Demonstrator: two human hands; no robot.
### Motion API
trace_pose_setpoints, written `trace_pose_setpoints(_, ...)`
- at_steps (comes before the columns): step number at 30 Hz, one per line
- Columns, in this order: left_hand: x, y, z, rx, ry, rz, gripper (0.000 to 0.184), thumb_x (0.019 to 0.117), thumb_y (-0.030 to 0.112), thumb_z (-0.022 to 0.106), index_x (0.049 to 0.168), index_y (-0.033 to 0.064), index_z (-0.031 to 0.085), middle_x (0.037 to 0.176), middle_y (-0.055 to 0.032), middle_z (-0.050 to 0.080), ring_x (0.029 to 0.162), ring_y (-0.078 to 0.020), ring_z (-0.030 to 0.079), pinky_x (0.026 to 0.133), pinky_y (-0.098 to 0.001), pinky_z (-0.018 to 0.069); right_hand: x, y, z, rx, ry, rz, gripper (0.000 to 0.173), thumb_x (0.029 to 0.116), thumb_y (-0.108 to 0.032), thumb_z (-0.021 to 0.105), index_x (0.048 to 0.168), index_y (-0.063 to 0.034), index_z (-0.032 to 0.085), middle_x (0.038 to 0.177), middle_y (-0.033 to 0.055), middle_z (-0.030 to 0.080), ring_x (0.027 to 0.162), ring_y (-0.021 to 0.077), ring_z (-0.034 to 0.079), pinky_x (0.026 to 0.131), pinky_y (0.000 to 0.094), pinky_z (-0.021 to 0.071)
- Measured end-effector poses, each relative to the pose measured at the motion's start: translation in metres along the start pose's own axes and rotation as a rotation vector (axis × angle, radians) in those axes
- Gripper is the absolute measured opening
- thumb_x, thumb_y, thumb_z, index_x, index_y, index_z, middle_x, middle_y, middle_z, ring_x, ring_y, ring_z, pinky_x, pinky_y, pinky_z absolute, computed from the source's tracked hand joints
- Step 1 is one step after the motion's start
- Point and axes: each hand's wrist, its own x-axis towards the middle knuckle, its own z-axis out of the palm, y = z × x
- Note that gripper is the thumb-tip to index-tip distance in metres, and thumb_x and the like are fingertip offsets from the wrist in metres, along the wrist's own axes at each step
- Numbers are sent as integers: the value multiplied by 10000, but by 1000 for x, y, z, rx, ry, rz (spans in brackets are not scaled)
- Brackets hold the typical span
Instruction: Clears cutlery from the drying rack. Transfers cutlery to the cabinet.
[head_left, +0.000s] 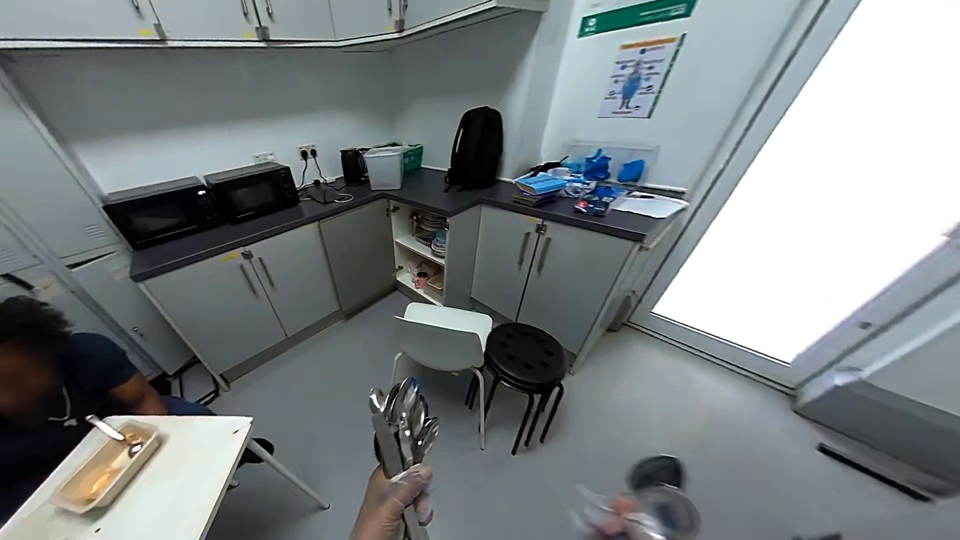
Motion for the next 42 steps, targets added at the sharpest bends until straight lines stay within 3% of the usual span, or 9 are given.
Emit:
trace_pose_setpoints(3, 58, 27, -25, 6, 77, 49, 65, 927, 20, 545, 875, 27, 584, 598, -7, 570, 489, -70, 543, 522, -218, 505, 86, 25, 63, -27, -24, 117, 209, 1033, -16, 380, 1090, -68, 573, 866, -20, 764, 854, 150, 756, 866, 378, 629)
trace_pose_setpoints(7, 140, 73, -56, -6, 140, 102, 82, 951, 7, 510, 897, 20, 570, 610, -16, 581, 483, -69, 541, 512, -218, 507, 187, 50, 110, -8, -80, 110, 220, 1019, 13, 383, 1092, -52, 580, 869, -5, 766, 849, 152, 754, 859, 371, 627)
trace_pose_setpoints(13, 255, 147, -84, 24, 185, 147, 58, 946, -6, 514, 924, 19, 561, 603, -8, 583, 490, -69, 555, 522, -215, 514, 318, 69, 125, 58, -10, 22, 258, 1021, 0, 351, 1068, -91, 589, 912, -7, 761, 886, 145, 738, 849, 344, 613)
trace_pose_setpoints(21, 421, 205, -110, 75, 158, 74, 27, 928, 4, 526, 946, 12, 545, 615, -18, 583, 510, -92, 570, 540, -241, 526, 491, 116, 166, 41, 93, 107, 206, 1012, 2, 372, 1088, -47, 557, 923, 17, 757, 905, 166, 743, 882, 378, 616)
trace_pose_setpoints(28, 553, 273, -126, 94, 200, 126, 29, 918, 3, 530, 922, 13, 557, 613, -27, 591, 499, -90, 565, 531, -236, 522, 655, 148, 220, -56, -38, 84, 162, 1003, -83, 483, 1099, -24, 600, 954, 35, 753, 900, 136, 722, 842, 322, 597)
trace_pose_setpoints(33, 652, 316, -156, 79, 247, 81, 91, 961, 4, 482, 915, 20, 559, 633, -26, 589, 497, -85, 559, 521, -230, 525, 757, 168, 228, -180, 90, 38, 181, 965, -42, 500, 1106, -14, 612, 959, 0, 756, 920, 88, 723, 862, 285, 597)
trace_pose_setpoints(38, 782, 356, -195, 154, 196, 3, 66, 964, 1, 485, 939, 14, 544, 630, -34, 585, 494, -90, 556, 517, -232, 520, 854, 210, 233, -238, 285, -36, 150, 982, -92, 523, 1066, -46, 639, 921, -32, 753, 738, 41, 686, 642, 225, 572)
trace_pose_setpoints(40, 836, 373, -208, 218, 171, -30, 54, 967, -2, 483, 970, 14, 534, 649, -33, 583, 501, -88, 551, 514, -232, 516, 887, 223, 242, -275, 351, -19, 172, 976, -66, 522, 1113, -8, 610, 952, -30, 732, 759, 33, 675, 671, 237, 575)
trace_pose_setpoints(42, 888, 393, -216, 265, 149, -46, 58, 976, -8, 479, 968, 12, 533, 631, -28, 573, 501, -91, 550, 514, -236, 511, 922, 237, 256, -281, 478, -5, 167, 961, -21, 531, 1105, 30, 601, 917, -21, 696, 692, 24, 640, 630, 236, 565)
